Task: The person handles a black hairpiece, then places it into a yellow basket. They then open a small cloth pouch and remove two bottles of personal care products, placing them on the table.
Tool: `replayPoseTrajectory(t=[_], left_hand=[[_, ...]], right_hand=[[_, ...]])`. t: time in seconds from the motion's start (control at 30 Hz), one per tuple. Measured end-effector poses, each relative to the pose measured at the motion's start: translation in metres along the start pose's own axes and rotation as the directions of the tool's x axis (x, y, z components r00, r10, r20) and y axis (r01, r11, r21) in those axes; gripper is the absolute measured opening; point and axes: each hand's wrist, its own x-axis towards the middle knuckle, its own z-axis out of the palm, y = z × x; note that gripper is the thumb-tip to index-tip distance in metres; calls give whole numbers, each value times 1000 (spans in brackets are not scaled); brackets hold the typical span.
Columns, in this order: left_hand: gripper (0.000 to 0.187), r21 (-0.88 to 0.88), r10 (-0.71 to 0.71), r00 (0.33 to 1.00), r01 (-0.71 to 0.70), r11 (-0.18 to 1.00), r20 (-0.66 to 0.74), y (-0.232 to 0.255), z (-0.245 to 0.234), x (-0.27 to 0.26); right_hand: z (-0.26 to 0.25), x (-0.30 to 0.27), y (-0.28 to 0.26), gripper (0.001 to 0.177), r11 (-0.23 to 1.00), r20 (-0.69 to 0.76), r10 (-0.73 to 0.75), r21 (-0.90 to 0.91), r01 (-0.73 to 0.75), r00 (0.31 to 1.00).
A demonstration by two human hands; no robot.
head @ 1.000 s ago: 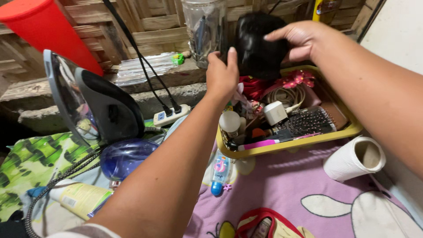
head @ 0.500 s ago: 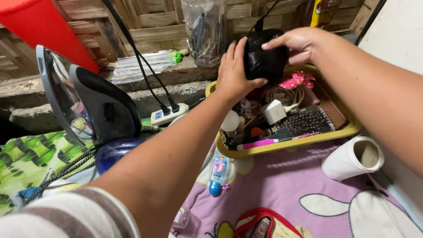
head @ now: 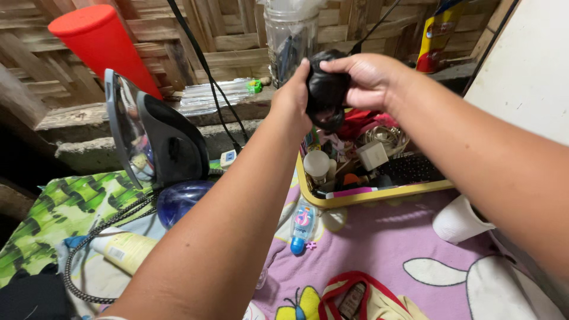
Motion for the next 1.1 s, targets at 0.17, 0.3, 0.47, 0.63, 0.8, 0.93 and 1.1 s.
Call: replayPoseTrajectory(t=[0.17,0.3,0.47,0.63,0.8,0.93,1.1], left_hand=[[61,229,257,908,-187,955,-331,-11,-17,-41],[53,550,458,831,-232,802,-317,-28,-14,-71],[51,605,606,794,-459,650,-49,-54,14,-97],[51,506,444,896,-388,770,12,-77,37,-119],[47,323,193,968,-134,937,-157,-96,42,-135],[42,104,-212,953,239,965,-218,-104,27,-136],[46,-190,-392,919,391,900,35,-101,-7,-128]], right_hand=[[29,-38,27,33,999,-218,31,14,-29,976],[59,-91,45,39,978,-447,204,49,-204,871],[88,-152,44,55,967,-327,213,204,-151,921],[77,-177,40,52,945,-332,-27,298,132,943],[49,-178,49,38,935,-430,-18,313,167,903],[51,-176,68,34,916,-415,44,380,129,909],[66,-178,73,34,942,-467,182,335,-17,865]])
